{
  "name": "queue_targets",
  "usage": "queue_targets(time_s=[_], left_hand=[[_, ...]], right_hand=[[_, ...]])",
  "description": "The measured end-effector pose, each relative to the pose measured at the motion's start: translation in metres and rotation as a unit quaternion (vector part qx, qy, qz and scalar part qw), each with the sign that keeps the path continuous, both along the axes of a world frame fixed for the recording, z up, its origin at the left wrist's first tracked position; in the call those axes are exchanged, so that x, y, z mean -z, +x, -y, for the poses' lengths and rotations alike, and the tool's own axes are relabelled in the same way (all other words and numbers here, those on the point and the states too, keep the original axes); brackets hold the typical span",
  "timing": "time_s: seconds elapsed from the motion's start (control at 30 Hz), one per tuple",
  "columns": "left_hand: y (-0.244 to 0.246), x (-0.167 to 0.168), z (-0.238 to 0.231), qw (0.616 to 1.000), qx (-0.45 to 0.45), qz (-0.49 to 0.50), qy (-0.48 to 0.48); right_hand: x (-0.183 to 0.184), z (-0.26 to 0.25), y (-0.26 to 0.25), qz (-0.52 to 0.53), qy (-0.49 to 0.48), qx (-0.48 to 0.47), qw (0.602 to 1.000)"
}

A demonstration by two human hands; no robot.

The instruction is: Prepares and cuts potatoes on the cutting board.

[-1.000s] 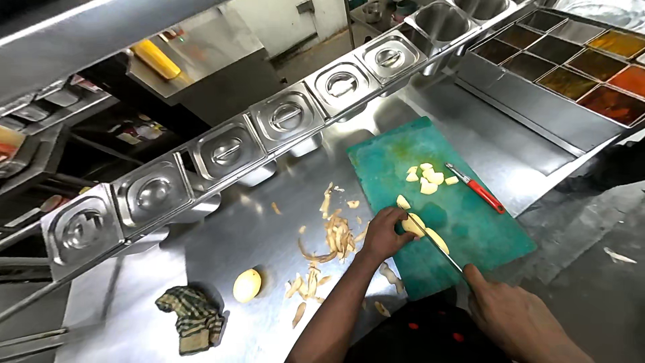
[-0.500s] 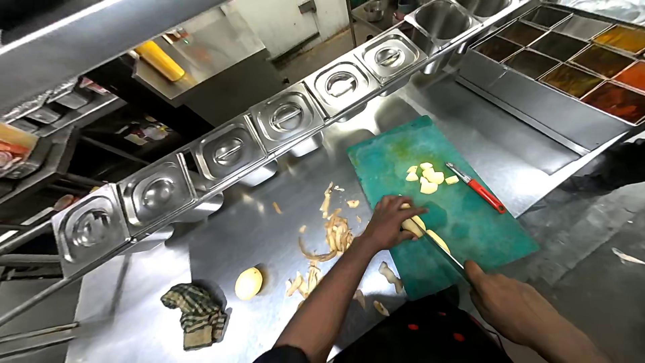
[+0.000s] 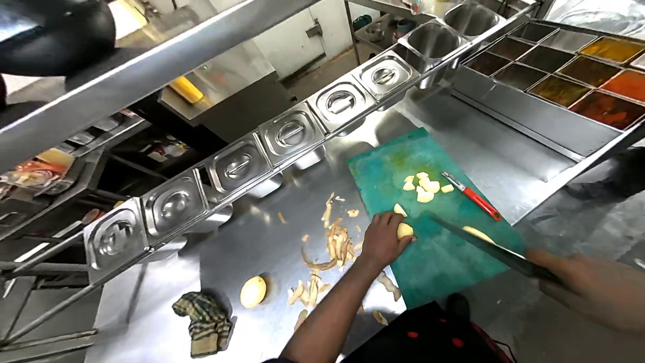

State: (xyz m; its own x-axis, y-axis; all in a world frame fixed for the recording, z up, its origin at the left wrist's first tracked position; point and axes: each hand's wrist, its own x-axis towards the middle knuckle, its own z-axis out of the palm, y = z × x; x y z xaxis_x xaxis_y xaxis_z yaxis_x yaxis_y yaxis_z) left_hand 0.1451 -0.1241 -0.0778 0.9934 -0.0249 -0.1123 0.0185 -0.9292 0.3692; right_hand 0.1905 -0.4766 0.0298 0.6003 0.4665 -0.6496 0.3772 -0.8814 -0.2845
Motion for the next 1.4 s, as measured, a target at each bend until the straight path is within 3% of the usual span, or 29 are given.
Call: queue_targets(time_s=[0.07, 0.13, 0.2, 0.27, 0.47, 0.5, 0.57, 0.63, 0.77, 1.1, 1.4], left_hand=[[-0.009, 0.002, 0.008, 0.996, -0.086, -0.013, -0.033], [-0.016, 0.002, 0.011, 0.99, -0.123, -0.019, -0.064], [-0.018, 0.001, 0.012, 0.988, -0.137, -0.018, -0.072], [-0.019, 0.001, 0.012, 0.987, -0.139, -0.018, -0.077], [-0.019, -0.001, -0.003, 0.988, -0.098, -0.044, -0.109], [-0.019, -0.003, -0.006, 0.987, -0.094, -0.051, -0.12], [-0.02, -0.005, -0.008, 0.983, -0.102, -0.05, -0.147], [-0.023, -0.004, -0.008, 0.979, -0.118, -0.043, -0.162], [-0.024, -0.004, -0.001, 0.981, -0.114, -0.037, -0.155], [-0.022, -0.008, 0.005, 0.978, -0.13, -0.038, -0.161], [-0.027, 0.004, 0.0, 0.977, -0.099, 0.037, -0.184]], right_hand=[[0.027, -0.006, 0.009, -0.146, 0.158, 0.129, 0.968], [0.063, -0.021, 0.004, -0.321, 0.296, 0.272, 0.857], [0.093, -0.034, -0.003, -0.401, 0.336, 0.358, 0.773], [0.107, -0.038, -0.008, -0.417, 0.349, 0.386, 0.745], [0.098, -0.043, -0.019, -0.335, 0.376, 0.367, 0.782], [0.094, -0.044, -0.021, -0.29, 0.363, 0.341, 0.817], [0.082, -0.052, -0.023, -0.137, 0.262, 0.24, 0.925], [0.069, -0.068, -0.039, 0.016, 0.141, 0.147, 0.979], [0.055, -0.091, -0.073, 0.14, 0.059, 0.057, 0.987], [0.04, -0.1, -0.097, 0.161, 0.003, 0.009, 0.987], [0.026, -0.103, -0.094, 0.164, -0.044, -0.02, 0.985]])
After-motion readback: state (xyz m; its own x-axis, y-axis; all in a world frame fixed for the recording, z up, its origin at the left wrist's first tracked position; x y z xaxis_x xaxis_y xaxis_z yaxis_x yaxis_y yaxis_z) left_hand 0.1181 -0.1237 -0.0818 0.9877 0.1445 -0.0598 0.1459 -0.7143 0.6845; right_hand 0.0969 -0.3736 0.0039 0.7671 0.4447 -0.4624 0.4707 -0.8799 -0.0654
